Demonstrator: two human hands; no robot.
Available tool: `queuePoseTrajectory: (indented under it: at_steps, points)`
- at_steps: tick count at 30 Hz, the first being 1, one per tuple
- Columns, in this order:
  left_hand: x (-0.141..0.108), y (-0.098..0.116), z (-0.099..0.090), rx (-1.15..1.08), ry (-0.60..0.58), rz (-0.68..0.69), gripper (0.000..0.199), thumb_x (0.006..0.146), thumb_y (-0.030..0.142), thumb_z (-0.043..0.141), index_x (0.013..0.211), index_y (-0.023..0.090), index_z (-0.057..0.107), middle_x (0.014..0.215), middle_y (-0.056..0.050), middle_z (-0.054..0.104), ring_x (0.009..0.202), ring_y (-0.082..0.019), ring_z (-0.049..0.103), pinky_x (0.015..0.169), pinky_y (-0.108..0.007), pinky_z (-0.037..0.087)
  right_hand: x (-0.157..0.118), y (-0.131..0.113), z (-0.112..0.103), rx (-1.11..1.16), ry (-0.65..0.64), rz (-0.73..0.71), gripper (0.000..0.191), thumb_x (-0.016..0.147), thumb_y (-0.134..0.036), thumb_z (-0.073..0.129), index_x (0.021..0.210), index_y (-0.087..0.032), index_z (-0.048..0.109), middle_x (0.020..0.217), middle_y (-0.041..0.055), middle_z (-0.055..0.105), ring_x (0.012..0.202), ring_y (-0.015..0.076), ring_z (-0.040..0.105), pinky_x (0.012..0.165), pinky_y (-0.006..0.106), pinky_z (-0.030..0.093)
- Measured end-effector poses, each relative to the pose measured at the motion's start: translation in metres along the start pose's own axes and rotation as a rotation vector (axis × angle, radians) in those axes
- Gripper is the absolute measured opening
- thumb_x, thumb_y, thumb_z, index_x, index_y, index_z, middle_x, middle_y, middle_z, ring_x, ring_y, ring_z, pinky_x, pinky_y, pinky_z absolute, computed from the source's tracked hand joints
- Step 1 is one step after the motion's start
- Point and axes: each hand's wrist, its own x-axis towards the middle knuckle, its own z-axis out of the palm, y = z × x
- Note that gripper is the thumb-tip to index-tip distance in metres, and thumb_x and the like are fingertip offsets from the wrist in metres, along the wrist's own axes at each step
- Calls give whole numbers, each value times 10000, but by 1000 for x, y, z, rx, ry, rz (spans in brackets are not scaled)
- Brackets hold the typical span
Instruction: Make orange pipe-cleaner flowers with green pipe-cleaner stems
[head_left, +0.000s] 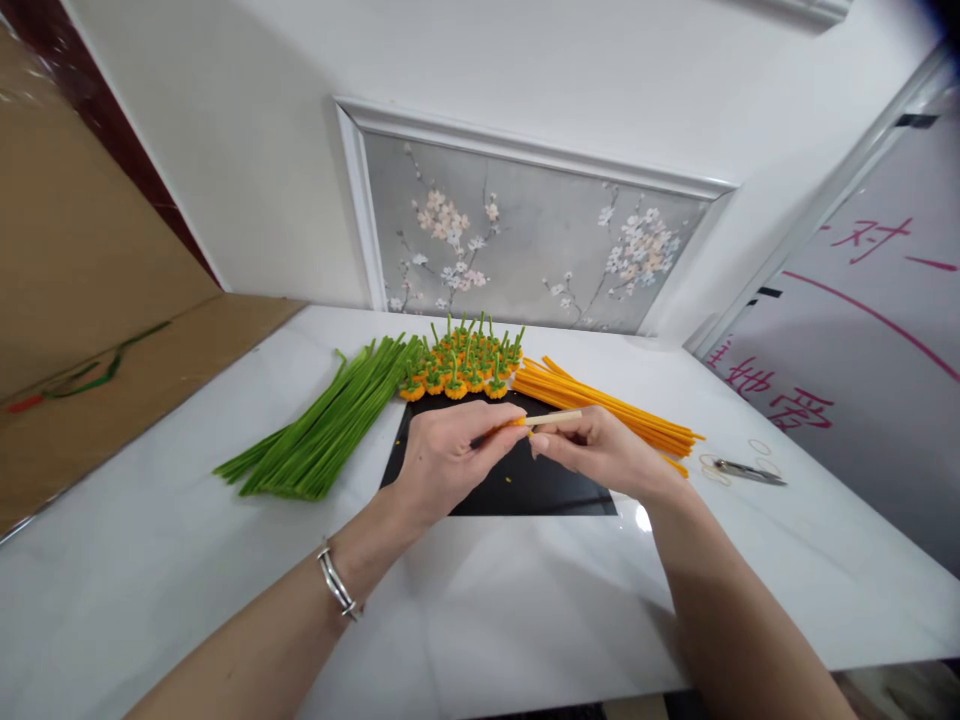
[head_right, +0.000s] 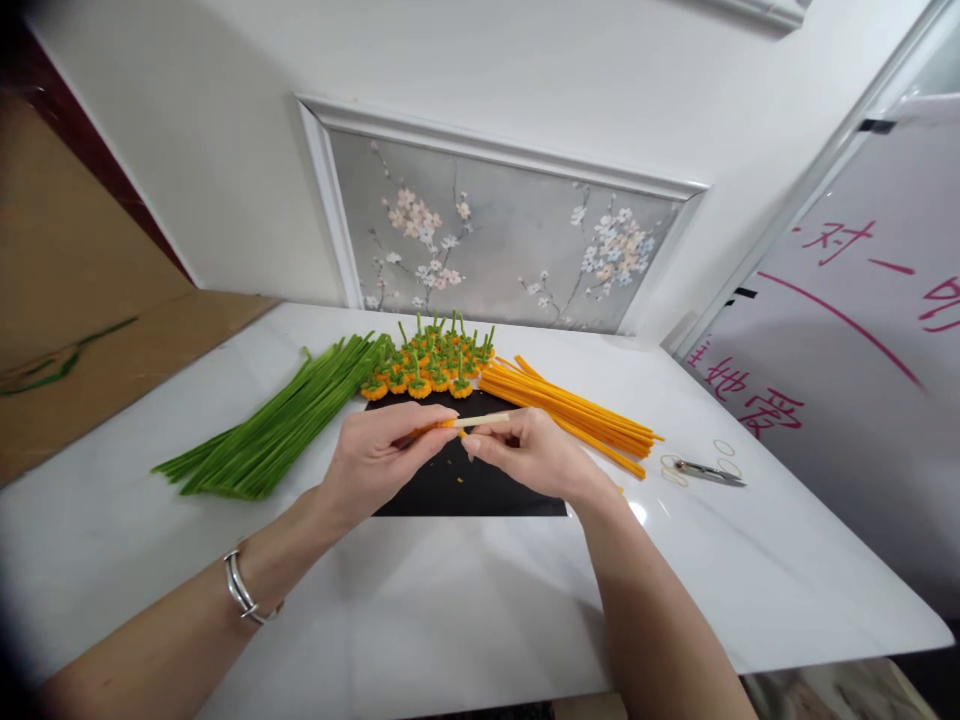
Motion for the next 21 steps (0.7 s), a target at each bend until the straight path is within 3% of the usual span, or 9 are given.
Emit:
queuePoseTrajectory:
  at_steps: [5,11,16,21]
  points:
    - [1,-8,1,-8,-21,5,194,879,273,591,1022,194,696,820,-22,717,687,-110,633,654,-216,491,1,0,-2,-40,-4,-33,389,898,-476,479,662,-173,539,594,-48,276,545,89,241,481,244,198]
    - [4,-5,-2,-50,-81,1,272,839,226,633,1106,190,677,772,-15,701,591,-97,580,573,-207,474,2,3,-2,-35,-18,-52,396,909,-445,465,612,-182,454,600,-48,228,554,93,205,483,252,179]
    - [3,-7,-2,-39,-59,-38,193,856,239,611,1022,194,700,855,-31,726,654,-106,624,621,-205,492,1,3,-3,-54,-5,-49,362,903,-422,477,632,-183,498,599,-40,285,556,96,237,483,251,205]
    - [2,-18,-2,50,-51,-43,193,888,256,575,1027,208,699,849,-27,723,707,-122,646,653,-219,494,-4,-1,-3,-230,2,2,333,894,-373,500,613,-195,489,565,-43,331,528,99,273,471,249,229]
